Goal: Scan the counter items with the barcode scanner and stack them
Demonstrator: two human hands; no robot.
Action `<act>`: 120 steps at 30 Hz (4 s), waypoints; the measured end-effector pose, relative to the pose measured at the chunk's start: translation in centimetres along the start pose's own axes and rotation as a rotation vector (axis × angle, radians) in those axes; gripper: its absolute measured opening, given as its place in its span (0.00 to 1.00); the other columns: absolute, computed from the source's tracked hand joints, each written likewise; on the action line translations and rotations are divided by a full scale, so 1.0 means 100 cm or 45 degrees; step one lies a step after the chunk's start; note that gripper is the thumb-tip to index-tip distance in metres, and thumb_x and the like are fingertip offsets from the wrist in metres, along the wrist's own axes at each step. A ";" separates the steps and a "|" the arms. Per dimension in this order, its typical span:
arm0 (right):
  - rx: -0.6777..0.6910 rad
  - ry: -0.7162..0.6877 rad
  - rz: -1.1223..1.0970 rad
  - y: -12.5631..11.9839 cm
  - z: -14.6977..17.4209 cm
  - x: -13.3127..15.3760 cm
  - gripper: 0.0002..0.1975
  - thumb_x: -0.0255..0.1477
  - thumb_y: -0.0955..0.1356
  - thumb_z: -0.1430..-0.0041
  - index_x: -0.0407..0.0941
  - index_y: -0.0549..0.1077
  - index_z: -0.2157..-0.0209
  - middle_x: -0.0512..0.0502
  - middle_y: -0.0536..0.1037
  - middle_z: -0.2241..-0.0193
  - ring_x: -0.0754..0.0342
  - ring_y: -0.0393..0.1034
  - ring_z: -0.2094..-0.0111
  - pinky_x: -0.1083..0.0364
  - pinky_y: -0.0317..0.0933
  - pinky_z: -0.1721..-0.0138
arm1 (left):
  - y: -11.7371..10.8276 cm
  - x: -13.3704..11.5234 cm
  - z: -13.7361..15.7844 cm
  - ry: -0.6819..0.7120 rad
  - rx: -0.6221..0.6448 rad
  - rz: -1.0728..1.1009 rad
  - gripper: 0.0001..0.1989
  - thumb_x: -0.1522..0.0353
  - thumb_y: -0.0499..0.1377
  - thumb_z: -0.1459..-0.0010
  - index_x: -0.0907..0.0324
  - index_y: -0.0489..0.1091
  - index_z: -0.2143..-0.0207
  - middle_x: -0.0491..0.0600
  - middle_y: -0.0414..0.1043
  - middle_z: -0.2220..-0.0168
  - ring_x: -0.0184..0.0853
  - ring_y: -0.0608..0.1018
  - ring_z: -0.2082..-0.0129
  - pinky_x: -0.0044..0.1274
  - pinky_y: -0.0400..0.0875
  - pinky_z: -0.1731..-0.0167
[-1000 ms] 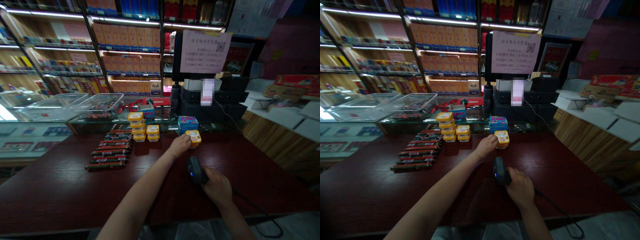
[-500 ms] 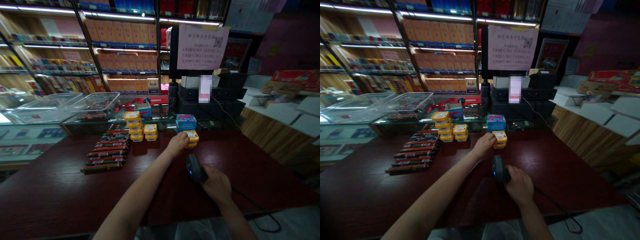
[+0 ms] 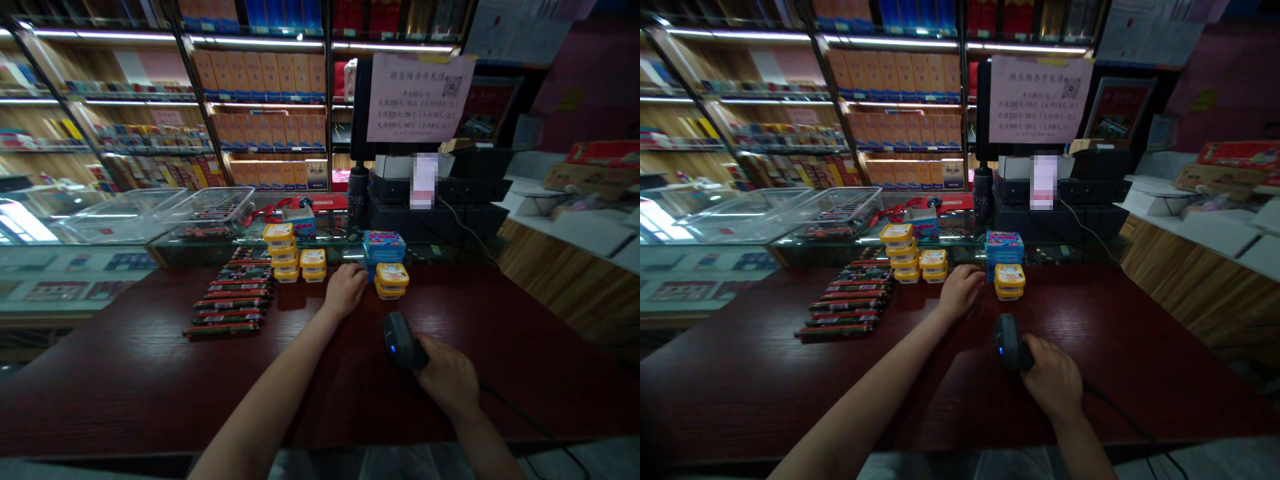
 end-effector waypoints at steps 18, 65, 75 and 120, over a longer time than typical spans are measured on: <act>-0.036 0.016 0.007 0.006 0.004 -0.003 0.13 0.30 0.63 0.46 0.49 0.72 0.59 0.48 0.80 0.65 0.51 0.74 0.68 0.55 0.60 0.69 | -0.069 0.099 0.030 -0.257 0.006 -0.395 0.09 0.76 0.53 0.43 0.56 0.69 0.63 0.52 0.71 0.57 0.39 0.71 0.57 0.29 0.67 0.57; 0.111 -0.107 0.048 -0.004 0.003 0.012 0.15 0.25 0.63 0.47 0.48 0.71 0.57 0.48 0.80 0.65 0.51 0.74 0.68 0.55 0.58 0.69 | -0.062 0.038 0.099 -0.236 -0.291 0.076 0.09 0.74 0.52 0.42 0.59 0.64 0.58 0.52 0.68 0.59 0.36 0.70 0.57 0.30 0.68 0.55; -0.015 -0.076 0.016 0.007 0.004 -0.002 0.14 0.25 0.64 0.47 0.46 0.71 0.58 0.48 0.80 0.66 0.52 0.74 0.67 0.56 0.60 0.66 | -0.050 -0.011 0.004 0.025 -0.250 0.182 0.09 0.74 0.50 0.41 0.59 0.65 0.59 0.53 0.68 0.59 0.37 0.69 0.56 0.30 0.68 0.55; -0.034 -0.060 0.046 0.000 0.007 0.002 0.13 0.27 0.62 0.46 0.47 0.72 0.58 0.45 0.80 0.62 0.51 0.74 0.66 0.55 0.62 0.65 | -0.033 0.095 0.053 -0.513 0.256 -0.483 0.10 0.76 0.48 0.40 0.60 0.67 0.62 0.55 0.68 0.60 0.39 0.73 0.59 0.28 0.69 0.63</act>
Point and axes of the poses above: each hand's wrist, its own z-axis away from the middle knuckle, its own y-axis out of the palm, x = y × z, the point moved 3 cm from there along -z, towards the middle knuckle
